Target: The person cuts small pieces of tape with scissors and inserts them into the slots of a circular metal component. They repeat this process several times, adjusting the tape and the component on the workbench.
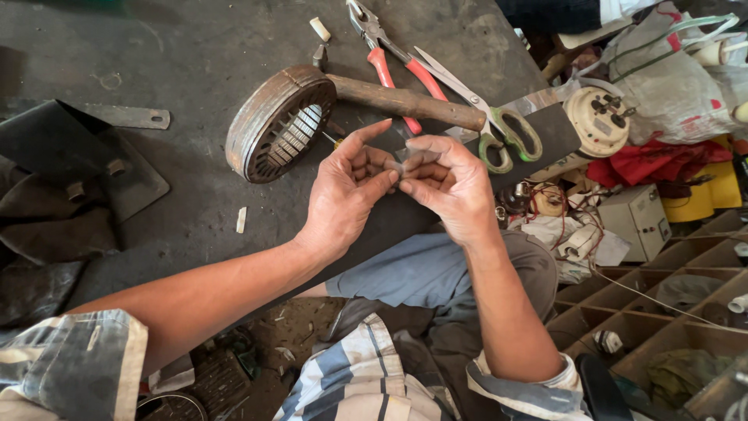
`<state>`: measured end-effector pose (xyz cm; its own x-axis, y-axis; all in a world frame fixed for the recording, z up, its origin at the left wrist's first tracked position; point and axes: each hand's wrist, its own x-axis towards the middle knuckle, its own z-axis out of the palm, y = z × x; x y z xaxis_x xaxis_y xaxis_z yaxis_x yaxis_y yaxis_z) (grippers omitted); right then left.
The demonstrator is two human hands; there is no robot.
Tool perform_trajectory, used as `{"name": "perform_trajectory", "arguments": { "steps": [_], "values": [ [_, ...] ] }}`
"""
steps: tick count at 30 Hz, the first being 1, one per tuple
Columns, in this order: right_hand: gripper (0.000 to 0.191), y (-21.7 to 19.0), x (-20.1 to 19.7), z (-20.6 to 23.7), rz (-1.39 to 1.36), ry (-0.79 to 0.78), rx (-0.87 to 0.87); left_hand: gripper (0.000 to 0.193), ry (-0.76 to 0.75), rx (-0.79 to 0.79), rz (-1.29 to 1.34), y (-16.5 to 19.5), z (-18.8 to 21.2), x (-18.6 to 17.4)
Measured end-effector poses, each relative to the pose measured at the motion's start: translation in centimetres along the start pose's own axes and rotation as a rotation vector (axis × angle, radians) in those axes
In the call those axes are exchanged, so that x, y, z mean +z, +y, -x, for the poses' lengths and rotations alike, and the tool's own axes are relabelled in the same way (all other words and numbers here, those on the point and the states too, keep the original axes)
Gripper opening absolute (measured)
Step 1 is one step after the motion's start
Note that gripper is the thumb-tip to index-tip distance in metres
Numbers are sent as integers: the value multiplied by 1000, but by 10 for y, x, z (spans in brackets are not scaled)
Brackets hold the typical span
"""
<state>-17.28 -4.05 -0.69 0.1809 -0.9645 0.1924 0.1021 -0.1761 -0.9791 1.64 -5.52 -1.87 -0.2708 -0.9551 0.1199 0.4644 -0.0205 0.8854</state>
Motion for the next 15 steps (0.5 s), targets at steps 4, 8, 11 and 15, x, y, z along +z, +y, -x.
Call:
{"name": "perform_trajectory", "arguments": {
  "steps": [4,8,11,15],
  "values": [
    [49,-1,1,0,37,-4,13,58,5,-28,42,0,-2,0],
    [50,-2,1,0,24,18,29,57,11,-44,50,1,-2,-1],
    [51,-4,-1,-3,-9,-9,23,59,3,3,36,0,-2,1],
    [43,-6,-1,-3,-1,-50,-18,61,-9,-2,-26,1,-1,0]
  ]
}}
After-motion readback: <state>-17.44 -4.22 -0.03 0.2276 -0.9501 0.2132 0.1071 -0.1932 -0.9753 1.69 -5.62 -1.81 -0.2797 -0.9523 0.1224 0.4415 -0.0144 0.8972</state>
